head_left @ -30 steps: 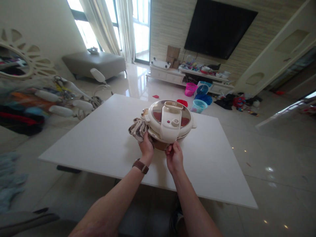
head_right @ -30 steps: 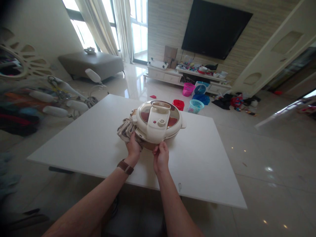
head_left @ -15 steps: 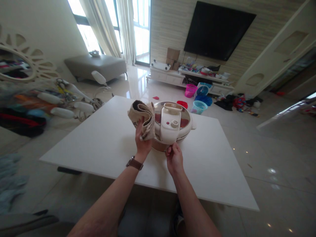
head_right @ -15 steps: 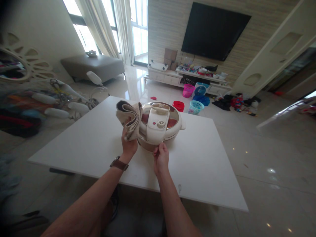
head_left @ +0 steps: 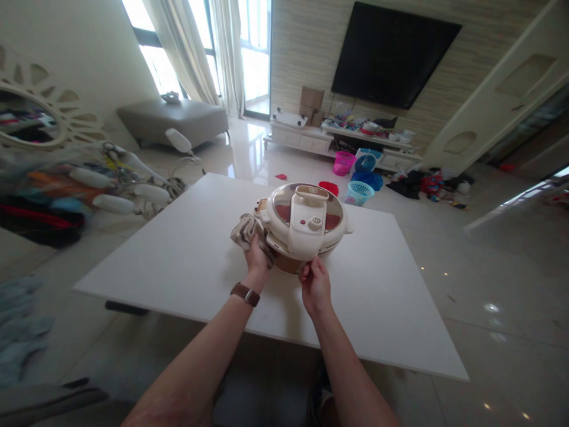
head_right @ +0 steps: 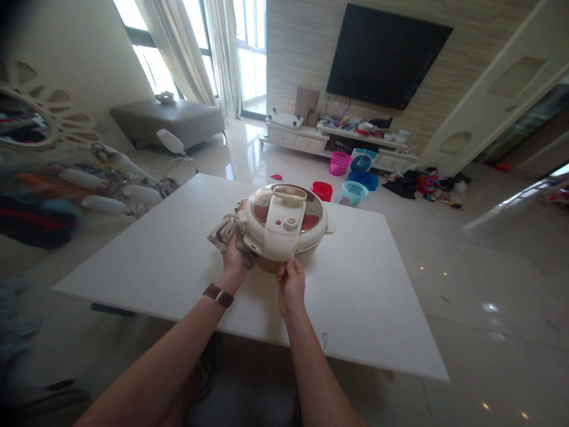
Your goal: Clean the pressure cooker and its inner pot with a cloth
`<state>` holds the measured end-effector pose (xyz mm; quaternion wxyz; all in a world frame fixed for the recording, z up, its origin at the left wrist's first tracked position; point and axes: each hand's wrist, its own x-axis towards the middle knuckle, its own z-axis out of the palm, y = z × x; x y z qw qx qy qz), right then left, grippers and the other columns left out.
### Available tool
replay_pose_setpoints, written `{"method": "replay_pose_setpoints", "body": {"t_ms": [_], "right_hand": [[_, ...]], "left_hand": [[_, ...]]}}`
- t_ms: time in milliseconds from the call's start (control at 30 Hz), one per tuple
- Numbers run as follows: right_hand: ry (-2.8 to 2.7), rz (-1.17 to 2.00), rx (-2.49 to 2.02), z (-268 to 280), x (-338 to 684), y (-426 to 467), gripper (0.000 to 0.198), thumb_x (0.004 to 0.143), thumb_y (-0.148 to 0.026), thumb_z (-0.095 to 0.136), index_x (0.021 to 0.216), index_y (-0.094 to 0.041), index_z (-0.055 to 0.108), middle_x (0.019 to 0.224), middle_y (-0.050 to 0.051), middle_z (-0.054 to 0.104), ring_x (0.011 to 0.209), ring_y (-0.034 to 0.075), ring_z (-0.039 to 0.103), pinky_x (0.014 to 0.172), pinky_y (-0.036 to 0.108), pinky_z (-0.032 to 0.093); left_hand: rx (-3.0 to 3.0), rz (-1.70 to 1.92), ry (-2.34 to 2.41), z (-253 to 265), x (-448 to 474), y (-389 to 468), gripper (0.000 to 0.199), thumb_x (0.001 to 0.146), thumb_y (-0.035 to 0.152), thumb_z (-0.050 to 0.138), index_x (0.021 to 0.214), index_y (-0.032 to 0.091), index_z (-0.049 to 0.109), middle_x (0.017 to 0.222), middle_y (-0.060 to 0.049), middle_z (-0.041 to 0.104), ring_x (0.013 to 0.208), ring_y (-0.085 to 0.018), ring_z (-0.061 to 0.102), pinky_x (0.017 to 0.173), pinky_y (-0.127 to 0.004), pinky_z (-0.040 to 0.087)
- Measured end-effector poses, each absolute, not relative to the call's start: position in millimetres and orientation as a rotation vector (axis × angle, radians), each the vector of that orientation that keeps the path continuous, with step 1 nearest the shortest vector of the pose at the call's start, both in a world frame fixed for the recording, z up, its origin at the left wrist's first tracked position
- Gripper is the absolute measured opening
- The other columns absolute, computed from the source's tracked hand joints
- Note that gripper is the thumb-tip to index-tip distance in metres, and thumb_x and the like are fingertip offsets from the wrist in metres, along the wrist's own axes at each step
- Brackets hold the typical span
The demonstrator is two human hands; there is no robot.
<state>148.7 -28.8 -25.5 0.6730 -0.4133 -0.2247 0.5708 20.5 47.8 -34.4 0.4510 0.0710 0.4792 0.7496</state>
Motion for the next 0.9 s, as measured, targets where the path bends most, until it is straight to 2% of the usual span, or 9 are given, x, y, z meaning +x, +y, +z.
{"method": "replay_pose_setpoints", "body": {"t_ms": [100,167,300,400,467,567,633,767,900], "right_hand": [[-0.512,1.292,-0.934,-25.9,149.8,-28.9,0.049,0.075,-0.057,0.085,0.072,-0.023,0.05,0.056,-0.009,0.047,0.052,0.008,0.039,0.049,0.02,0.031],[-0.518,1.295,-0.939,-26.3,150.3,-29.3,0.048,0.076,-0.057,0.084,0.073,-0.023,0.051,0.056,-0.009,0.048,0.052,0.008,0.04,0.049,0.02,0.031],[-0.483,1.289,-0.975,-25.1,152.1,-30.2,0.043,0.076,-0.055,0.083,0.076,-0.022,0.056,0.056,-0.008,0.05,0.052,0.008,0.041,0.048,0.02,0.031],[-0.383,1.256,-1.013,-22.3,159.9,-30.7,0.037,0.078,-0.054,0.077,0.081,-0.02,0.064,0.057,-0.007,0.052,0.052,0.008,0.044,0.048,0.02,0.033],[-0.286,1.244,-1.043,-20.0,170.0,-31.6,0.032,0.077,-0.049,0.074,0.08,-0.019,0.067,0.056,-0.006,0.053,0.052,0.007,0.045,0.048,0.019,0.033],[-0.169,1.239,-1.077,-16.8,189.4,-34.7,0.021,0.072,-0.037,0.073,0.075,-0.017,0.066,0.056,-0.006,0.053,0.051,0.005,0.045,0.048,0.017,0.032],[-0.126,1.229,-1.081,-14.7,201.6,-38.1,0.016,0.07,-0.032,0.071,0.073,-0.017,0.066,0.057,-0.006,0.054,0.05,0.004,0.044,0.048,0.016,0.032],[-0.098,1.196,-1.074,-10.7,217.2,-45.1,0.01,0.069,-0.027,0.068,0.07,-0.018,0.065,0.056,-0.005,0.055,0.049,0.005,0.044,0.047,0.016,0.033],[-0.084,1.197,-1.066,-7.8,221.3,-48.0,0.009,0.068,-0.026,0.068,0.069,-0.018,0.065,0.056,-0.005,0.055,0.049,0.005,0.044,0.046,0.017,0.033]], "left_hand": [[-0.028,1.744,1.254,-39.2,23.7,50.2,0.035,0.094,0.035,0.066,0.123,0.016,0.069,0.124,-0.011,0.075,0.115,-0.025,0.074,0.102,-0.044,0.059],[-0.015,1.816,1.267,-36.8,23.0,51.6,0.035,0.094,0.033,0.066,0.124,0.015,0.068,0.127,-0.013,0.074,0.117,-0.025,0.072,0.105,-0.044,0.058],[0.355,2.144,1.278,-21.8,16.1,49.9,0.037,0.094,0.032,0.065,0.128,0.017,0.069,0.142,-0.012,0.068,0.136,-0.023,0.061,0.121,-0.039,0.043],[0.855,2.181,1.355,-9.9,12.2,41.0,0.032,0.09,0.032,0.071,0.12,0.02,0.074,0.136,-0.01,0.071,0.14,-0.024,0.058,0.127,-0.038,0.034],[1.31,2.071,1.362,-3.6,13.0,31.2,0.033,0.089,0.032,0.071,0.119,0.021,0.076,0.133,-0.011,0.072,0.139,-0.027,0.058,0.128,-0.044,0.033],[2.08,1.702,1.28,3.7,17.2,15.5,0.042,0.09,0.033,0.067,0.131,0.023,0.073,0.144,-0.011,0.067,0.146,-0.031,0.052,0.131,-0.053,0.025],[2.361,1.529,1.268,7.0,18.8,8.8,0.048,0.093,0.034,0.064,0.139,0.023,0.069,0.151,-0.011,0.062,0.151,-0.032,0.046,0.132,-0.055,0.021],[2.329,1.61,1.405,6.8,15.6,12.2,0.048,0.098,0.029,0.054,0.145,0.023,0.064,0.153,-0.011,0.061,0.152,-0.029,0.046,0.132,-0.054,0.02],[1.949,1.809,1.472,-0.1,13.5,26.7,0.034,0.096,0.028,0.057,0.125,0.02,0.074,0.135,-0.012,0.072,0.141,-0.027,0.057,0.13,-0.05,0.028]]}}
